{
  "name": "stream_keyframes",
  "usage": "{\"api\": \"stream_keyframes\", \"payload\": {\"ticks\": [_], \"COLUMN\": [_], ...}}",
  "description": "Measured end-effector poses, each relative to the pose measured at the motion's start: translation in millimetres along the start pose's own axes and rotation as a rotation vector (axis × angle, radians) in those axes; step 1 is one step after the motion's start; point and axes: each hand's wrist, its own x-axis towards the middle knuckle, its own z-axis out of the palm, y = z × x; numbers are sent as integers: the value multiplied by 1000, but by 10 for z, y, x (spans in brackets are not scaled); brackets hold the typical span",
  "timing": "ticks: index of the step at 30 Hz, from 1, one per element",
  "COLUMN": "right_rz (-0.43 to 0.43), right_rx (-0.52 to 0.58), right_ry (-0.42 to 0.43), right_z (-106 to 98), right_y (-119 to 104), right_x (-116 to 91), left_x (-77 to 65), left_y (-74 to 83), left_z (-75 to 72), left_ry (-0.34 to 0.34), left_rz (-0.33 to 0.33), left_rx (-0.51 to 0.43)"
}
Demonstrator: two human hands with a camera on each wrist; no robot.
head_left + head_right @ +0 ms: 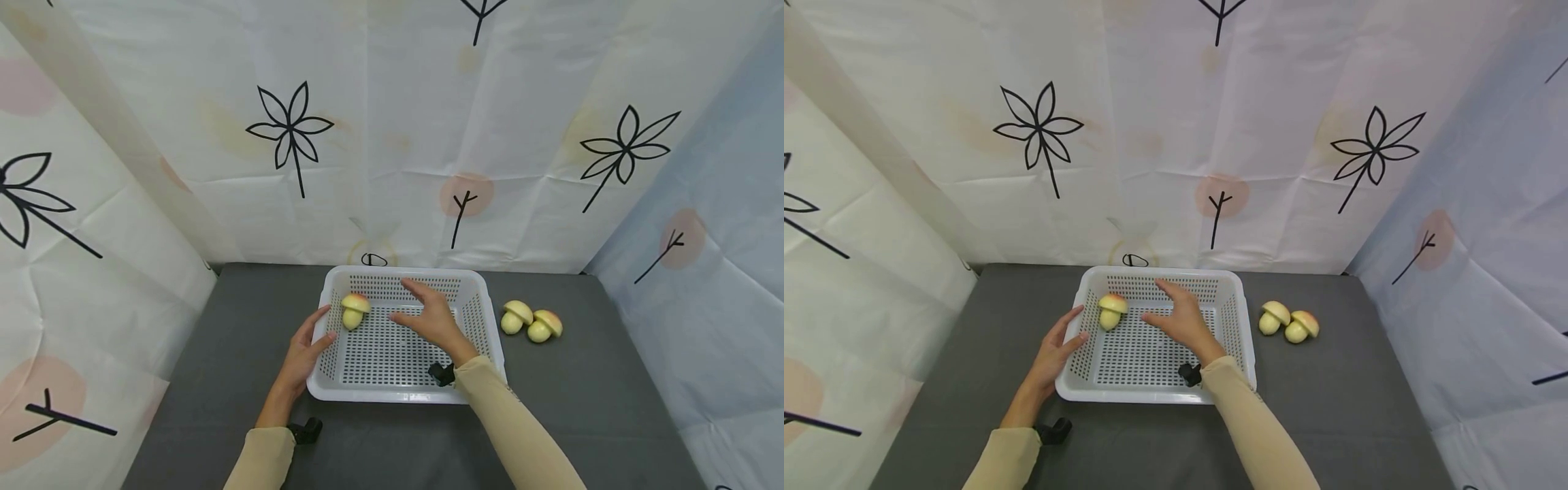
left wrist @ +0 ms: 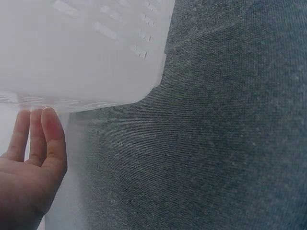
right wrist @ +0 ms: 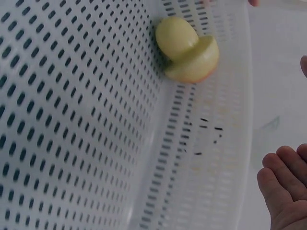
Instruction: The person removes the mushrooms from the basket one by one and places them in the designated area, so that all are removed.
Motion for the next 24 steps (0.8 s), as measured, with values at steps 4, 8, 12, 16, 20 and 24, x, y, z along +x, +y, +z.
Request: {"api": "stream_keyframes", "payload": {"ticks": [4,8,12,16,20,24], "right_rz": [24,54,64,70,87,99], "right_rx": [-14,-5,18,24,13,22], "right_ry": [-30,-61,-80,-93,-112,-117], "right_z": [139,271,412,542,649,739], "right_y": [2,-1,-22,-55,-75,-70], "right_x": [72,137,206,270,320,354], "left_x": [-1,-4,-11,-9,-4,-4], "left_y": [-1,3,17,15,6,5], "left_z": [6,12,11,1,-8,-11], "left_ry": [5,-3,-4,-8,-17,-21], "left_rz": [0,3,5,-2,-3,-3], "left_rx": [12,16,9,7,12,9]}}
